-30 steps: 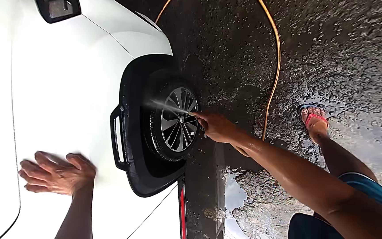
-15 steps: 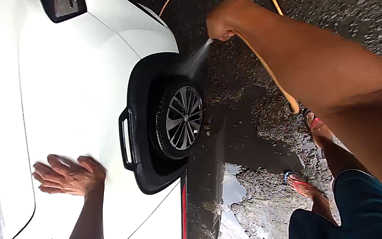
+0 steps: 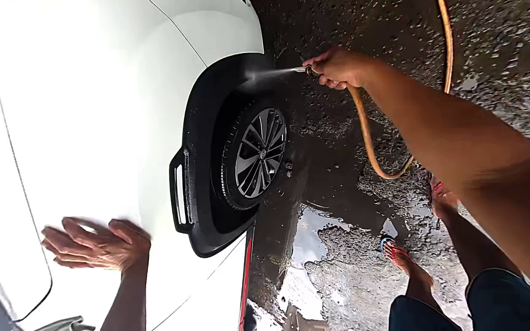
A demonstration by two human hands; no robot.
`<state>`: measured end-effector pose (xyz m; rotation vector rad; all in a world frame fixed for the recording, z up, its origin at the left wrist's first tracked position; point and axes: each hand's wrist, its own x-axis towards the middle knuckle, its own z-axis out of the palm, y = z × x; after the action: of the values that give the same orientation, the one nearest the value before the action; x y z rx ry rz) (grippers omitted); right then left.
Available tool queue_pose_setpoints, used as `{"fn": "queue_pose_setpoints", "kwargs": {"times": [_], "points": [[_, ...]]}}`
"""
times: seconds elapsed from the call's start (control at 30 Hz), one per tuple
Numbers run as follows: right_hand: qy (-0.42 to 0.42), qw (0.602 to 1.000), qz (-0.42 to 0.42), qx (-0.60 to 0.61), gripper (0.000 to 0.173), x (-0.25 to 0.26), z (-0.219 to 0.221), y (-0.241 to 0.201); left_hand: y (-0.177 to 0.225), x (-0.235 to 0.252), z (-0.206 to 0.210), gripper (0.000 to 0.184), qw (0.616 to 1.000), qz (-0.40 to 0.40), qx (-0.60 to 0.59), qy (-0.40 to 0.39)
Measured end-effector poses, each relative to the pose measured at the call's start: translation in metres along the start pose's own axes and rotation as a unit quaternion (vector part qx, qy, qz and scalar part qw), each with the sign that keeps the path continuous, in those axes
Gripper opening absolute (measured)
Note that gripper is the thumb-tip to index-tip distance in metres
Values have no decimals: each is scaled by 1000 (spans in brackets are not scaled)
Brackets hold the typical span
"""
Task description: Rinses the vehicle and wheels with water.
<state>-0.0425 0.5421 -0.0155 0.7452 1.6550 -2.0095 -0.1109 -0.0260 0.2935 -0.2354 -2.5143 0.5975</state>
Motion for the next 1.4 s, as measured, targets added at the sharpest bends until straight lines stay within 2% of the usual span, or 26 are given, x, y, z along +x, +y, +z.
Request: {"fn": "queue_pose_setpoints", "kwargs": {"times": [0.1, 0.2, 0.37, 0.5, 0.6, 0.73, 0.8, 0.87, 0.97, 1.07, 1.1, 1.17, 1.2, 1.23, 1.3, 1.33, 1.4], "points": [[-31, 995, -52, 80, 38, 32, 50, 15, -4, 0, 1, 73, 1000, 15, 3, 11], [-118, 985, -104, 72, 40, 47, 109, 12, -4, -2, 0, 71, 1000, 13, 6, 3], [-267, 949, -169, -14, 39, 52, 201, -12, -11, -3, 6, 73, 1000, 16, 4, 9], [-364, 911, -171, -95, 35, 39, 239, -30, -4, -1, 3, 76, 999, 41, 2, 6], [-395, 883, -167, -189, 30, 23, 262, -35, 1, 1, 0, 75, 999, 38, -5, 0], [-374, 828, -237, -344, 28, 2, 299, -21, -4, 1, 3, 72, 999, 35, -1, -1], [-359, 822, -271, -349, 25, -17, 311, -6, -4, 1, 2, 71, 999, 34, 8, 1], [-348, 826, -278, -345, 28, -46, 320, 13, -3, 2, 3, 70, 999, 31, 10, 7], [-306, 839, -246, -376, 19, -119, 332, 59, -3, 2, 5, 72, 1000, 23, 13, 10], [-202, 893, -183, -359, 16, -206, 359, 122, 2, 1, 3, 73, 1000, 14, 13, 8], [-190, 906, -147, -349, 22, -227, 372, 141, 2, 1, 3, 73, 1000, 14, 13, 8], [-193, 918, -75, -337, 53, -261, 394, 168, -1, 1, 5, 75, 1000, 16, 22, 11], [-194, 919, -52, -339, 63, -274, 404, 180, -2, 2, 6, 77, 999, 17, 25, 11], [-189, 919, -40, -343, 66, -285, 415, 194, -3, 3, 7, 79, 999, 19, 27, 11], [-178, 918, -35, -353, 57, -301, 439, 221, -6, 6, 11, 82, 999, 26, 22, 4], [-168, 918, -38, -356, 55, -306, 451, 227, -7, 9, 14, 83, 999, 25, 23, 1], [-132, 926, -60, -348, 61, -316, 476, 222, -9, 14, 22, 86, 999, 20, 39, -12]]}}
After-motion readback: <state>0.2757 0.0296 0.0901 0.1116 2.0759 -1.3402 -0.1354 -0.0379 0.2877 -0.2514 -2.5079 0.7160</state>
